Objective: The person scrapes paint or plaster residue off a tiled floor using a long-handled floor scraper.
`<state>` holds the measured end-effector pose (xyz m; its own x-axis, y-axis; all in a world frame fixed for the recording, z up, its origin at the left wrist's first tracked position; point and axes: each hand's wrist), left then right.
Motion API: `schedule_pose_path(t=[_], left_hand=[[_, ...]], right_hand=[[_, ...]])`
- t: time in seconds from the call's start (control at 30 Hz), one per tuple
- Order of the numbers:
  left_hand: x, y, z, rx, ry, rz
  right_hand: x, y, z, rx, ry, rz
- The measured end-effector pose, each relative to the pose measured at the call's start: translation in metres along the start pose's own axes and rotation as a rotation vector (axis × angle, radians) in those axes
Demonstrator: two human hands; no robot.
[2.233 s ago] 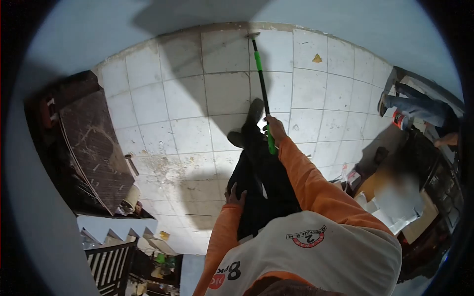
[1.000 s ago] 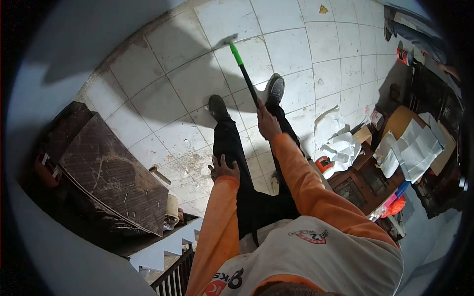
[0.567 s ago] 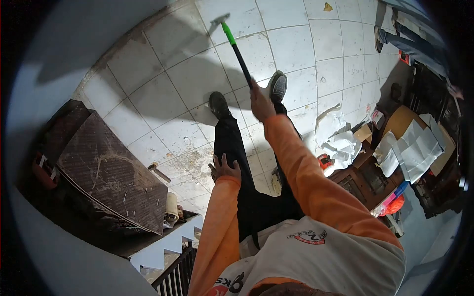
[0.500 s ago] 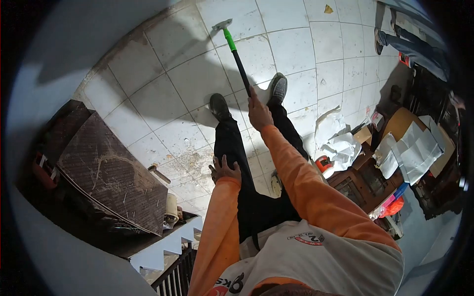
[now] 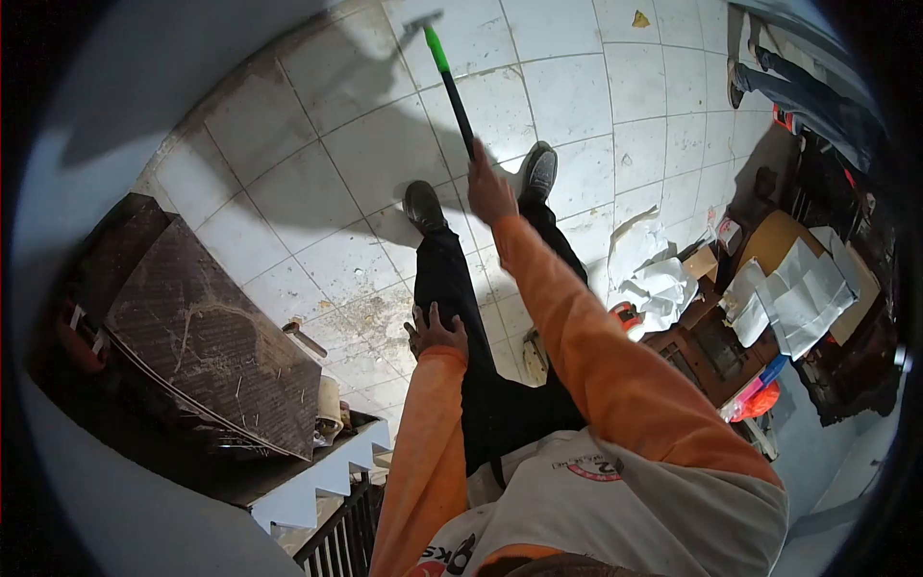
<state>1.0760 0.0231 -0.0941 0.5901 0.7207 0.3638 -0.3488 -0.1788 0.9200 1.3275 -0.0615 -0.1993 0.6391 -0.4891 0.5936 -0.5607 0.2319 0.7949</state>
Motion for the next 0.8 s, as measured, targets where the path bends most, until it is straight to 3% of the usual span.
schedule_pose_path(t=[0.1,0.13,0.33,0.43,0.47,0.53,0.6,0.7,0.8], left_hand=[[0.000,0.004,-0.008,-0.022,-0.011,0.001],[-0.003,0.002,-0.010,-0.029,-0.007,0.014],[-0.002,-0.003,-0.003,-0.021,0.007,0.023],[-0.003,-0.001,-0.002,-0.003,-0.005,0.012],[-0.004,-0.001,0.001,0.004,-0.009,0.013],[-0.006,0.001,0.000,-0.005,-0.028,-0.002],[-0.004,-0.003,0.000,-0.031,-0.047,0.008],[-0.005,0.000,0.002,-0.026,-0.023,0.028],[-0.004,0.000,0.011,0.009,-0.025,0.003]], right_hand=[[0.023,-0.045,-0.036,-0.005,0.003,0.008],[0.024,-0.044,-0.018,0.041,-0.045,0.002],[0.037,0.035,0.123,-0.184,0.021,-0.007],[0.043,-0.003,0.135,-0.044,0.006,0.058],[0.036,-0.045,0.138,0.114,0.032,0.191],[0.051,-0.084,0.109,0.110,0.043,0.228],[0.097,-0.065,0.062,-0.084,0.040,0.100],[0.086,-0.035,0.125,-0.146,0.084,0.083],[0.089,-0.029,0.127,-0.068,0.071,0.117]])
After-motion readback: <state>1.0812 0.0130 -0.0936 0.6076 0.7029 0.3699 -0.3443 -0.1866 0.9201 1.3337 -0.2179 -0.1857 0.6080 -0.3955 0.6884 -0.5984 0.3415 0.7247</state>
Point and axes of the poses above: each hand's wrist, its own y-axis away from the middle knuckle, its own x-axis out of the back of the hand, z = x × y, and after that the axes turned 14 degrees about -x, right-handed
